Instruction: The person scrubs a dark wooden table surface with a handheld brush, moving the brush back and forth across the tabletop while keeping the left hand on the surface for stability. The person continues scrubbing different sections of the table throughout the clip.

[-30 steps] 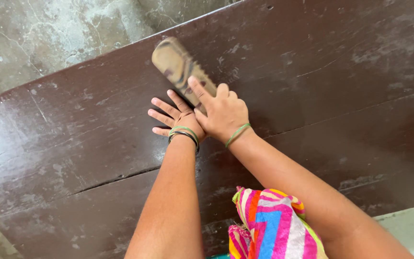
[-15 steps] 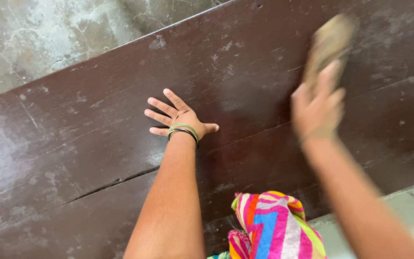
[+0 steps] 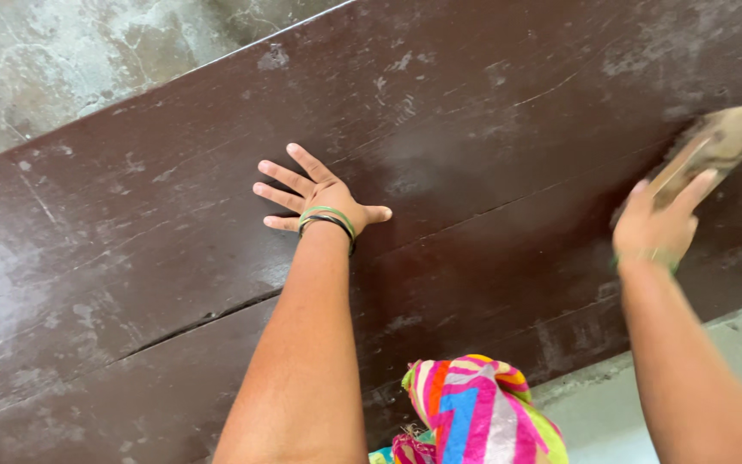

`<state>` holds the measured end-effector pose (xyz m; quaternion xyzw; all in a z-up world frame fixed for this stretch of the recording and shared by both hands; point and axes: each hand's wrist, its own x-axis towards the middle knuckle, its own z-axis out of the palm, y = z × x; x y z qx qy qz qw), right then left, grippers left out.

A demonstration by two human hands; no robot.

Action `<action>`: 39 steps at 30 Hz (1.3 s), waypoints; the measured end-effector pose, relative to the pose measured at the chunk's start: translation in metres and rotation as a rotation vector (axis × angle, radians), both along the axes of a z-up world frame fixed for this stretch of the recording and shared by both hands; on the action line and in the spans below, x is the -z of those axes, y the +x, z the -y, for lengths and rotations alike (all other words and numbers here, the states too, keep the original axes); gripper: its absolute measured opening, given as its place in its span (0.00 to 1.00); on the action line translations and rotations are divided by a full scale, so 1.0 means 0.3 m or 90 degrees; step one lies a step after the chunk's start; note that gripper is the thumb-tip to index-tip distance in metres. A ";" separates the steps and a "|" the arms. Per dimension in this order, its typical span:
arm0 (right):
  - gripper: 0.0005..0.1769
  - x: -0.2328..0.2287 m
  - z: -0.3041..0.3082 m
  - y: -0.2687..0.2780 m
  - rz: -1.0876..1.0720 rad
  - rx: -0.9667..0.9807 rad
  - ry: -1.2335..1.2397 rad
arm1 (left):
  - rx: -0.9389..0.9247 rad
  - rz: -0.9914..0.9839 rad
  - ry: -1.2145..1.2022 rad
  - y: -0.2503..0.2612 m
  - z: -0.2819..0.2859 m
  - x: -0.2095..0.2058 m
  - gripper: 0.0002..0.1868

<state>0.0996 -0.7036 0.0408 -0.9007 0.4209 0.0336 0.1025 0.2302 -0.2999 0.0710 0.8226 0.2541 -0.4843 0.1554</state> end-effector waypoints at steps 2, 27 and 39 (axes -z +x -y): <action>0.49 0.025 0.002 0.156 0.007 0.034 -0.016 | 0.002 -0.001 0.004 0.000 0.004 0.001 0.91; 0.46 0.009 0.493 0.467 0.033 -0.218 -0.079 | 0.053 0.020 0.114 -0.019 0.030 0.057 0.95; 0.48 -0.040 0.390 0.000 -0.064 -0.397 -0.037 | 0.049 0.090 0.152 -0.055 0.028 0.068 0.90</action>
